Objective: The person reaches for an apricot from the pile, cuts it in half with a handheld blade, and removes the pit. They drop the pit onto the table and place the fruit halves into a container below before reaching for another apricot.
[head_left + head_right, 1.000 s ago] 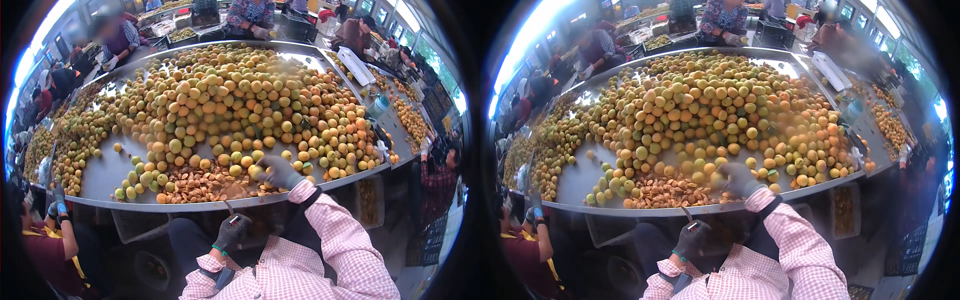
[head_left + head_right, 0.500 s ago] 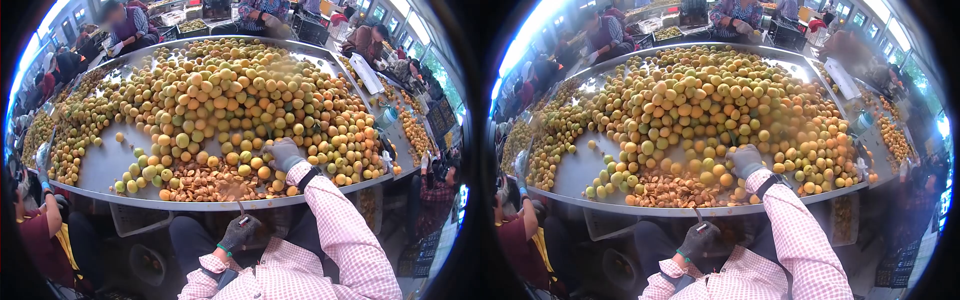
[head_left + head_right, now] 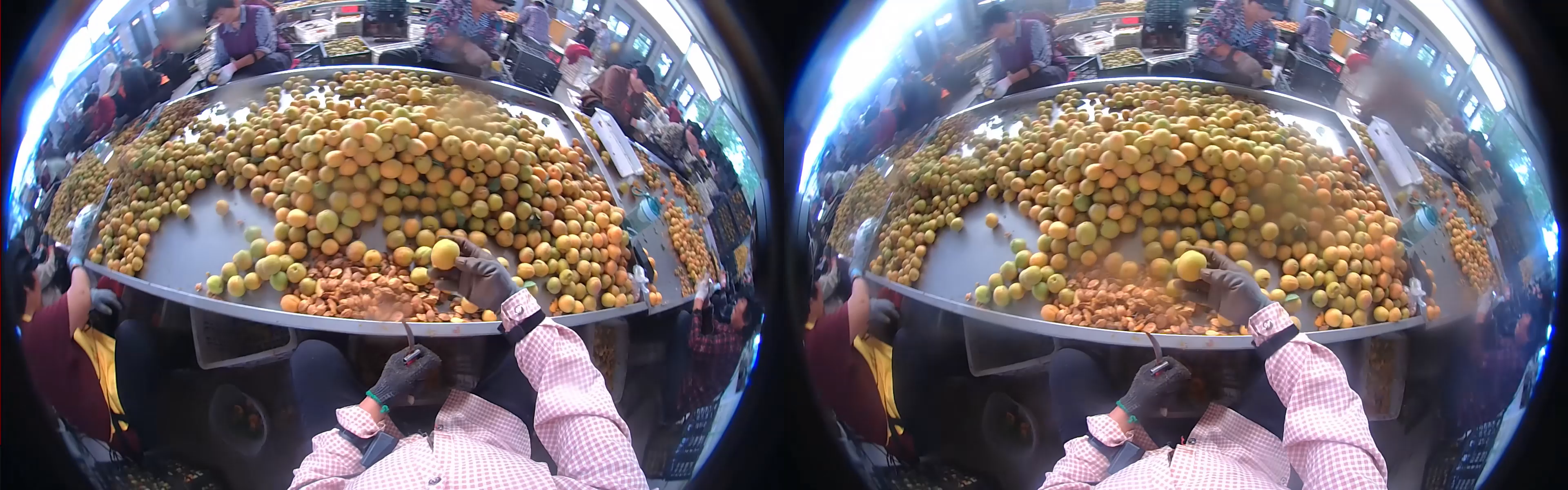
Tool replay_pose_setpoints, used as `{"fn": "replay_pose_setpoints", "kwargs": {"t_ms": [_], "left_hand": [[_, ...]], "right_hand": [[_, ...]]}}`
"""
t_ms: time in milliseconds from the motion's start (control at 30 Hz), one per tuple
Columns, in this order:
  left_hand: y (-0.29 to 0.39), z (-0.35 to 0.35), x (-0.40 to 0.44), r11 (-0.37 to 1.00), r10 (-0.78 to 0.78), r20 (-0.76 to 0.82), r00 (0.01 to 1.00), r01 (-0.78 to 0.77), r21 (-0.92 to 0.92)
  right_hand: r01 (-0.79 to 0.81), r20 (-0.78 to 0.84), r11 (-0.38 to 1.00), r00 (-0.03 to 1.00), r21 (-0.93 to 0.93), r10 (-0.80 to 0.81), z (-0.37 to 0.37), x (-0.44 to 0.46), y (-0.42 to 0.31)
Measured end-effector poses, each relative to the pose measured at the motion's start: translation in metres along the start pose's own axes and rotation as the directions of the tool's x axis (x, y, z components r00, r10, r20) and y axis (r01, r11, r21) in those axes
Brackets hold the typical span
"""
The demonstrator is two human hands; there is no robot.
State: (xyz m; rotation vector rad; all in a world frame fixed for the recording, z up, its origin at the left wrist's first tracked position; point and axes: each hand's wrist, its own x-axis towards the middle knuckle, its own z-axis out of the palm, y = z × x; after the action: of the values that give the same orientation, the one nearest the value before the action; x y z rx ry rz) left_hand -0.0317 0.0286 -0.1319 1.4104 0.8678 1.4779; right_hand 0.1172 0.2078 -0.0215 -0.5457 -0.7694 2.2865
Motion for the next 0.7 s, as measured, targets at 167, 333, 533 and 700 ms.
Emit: {"fn": "replay_pose_setpoints", "kwargs": {"t_ms": [167,333,533,700], "left_hand": [[0.052,-0.029,0.001,0.621,-0.652,0.069,0.755,0.584,-0.522],[0.071,-0.053,-0.001,0.613,-0.615,-0.017,0.788,0.464,-0.640],[0.054,-0.066,-0.004,0.955,-0.202,-0.309,0.929,0.256,0.147],[0.056,-0.052,-0.006,0.813,-0.288,-0.119,0.950,0.309,0.494]], "right_hand": [[-0.160,0.182,0.984,0.973,0.080,0.144,0.032,0.036,0.046],[-0.273,0.062,0.929,0.962,0.251,0.266,0.064,0.058,0.076],[-0.212,-0.037,0.891,0.976,-0.400,0.216,0.088,0.022,0.091],[0.068,-0.017,0.447,0.983,-0.892,-0.183,0.080,-0.036,0.116]]}}
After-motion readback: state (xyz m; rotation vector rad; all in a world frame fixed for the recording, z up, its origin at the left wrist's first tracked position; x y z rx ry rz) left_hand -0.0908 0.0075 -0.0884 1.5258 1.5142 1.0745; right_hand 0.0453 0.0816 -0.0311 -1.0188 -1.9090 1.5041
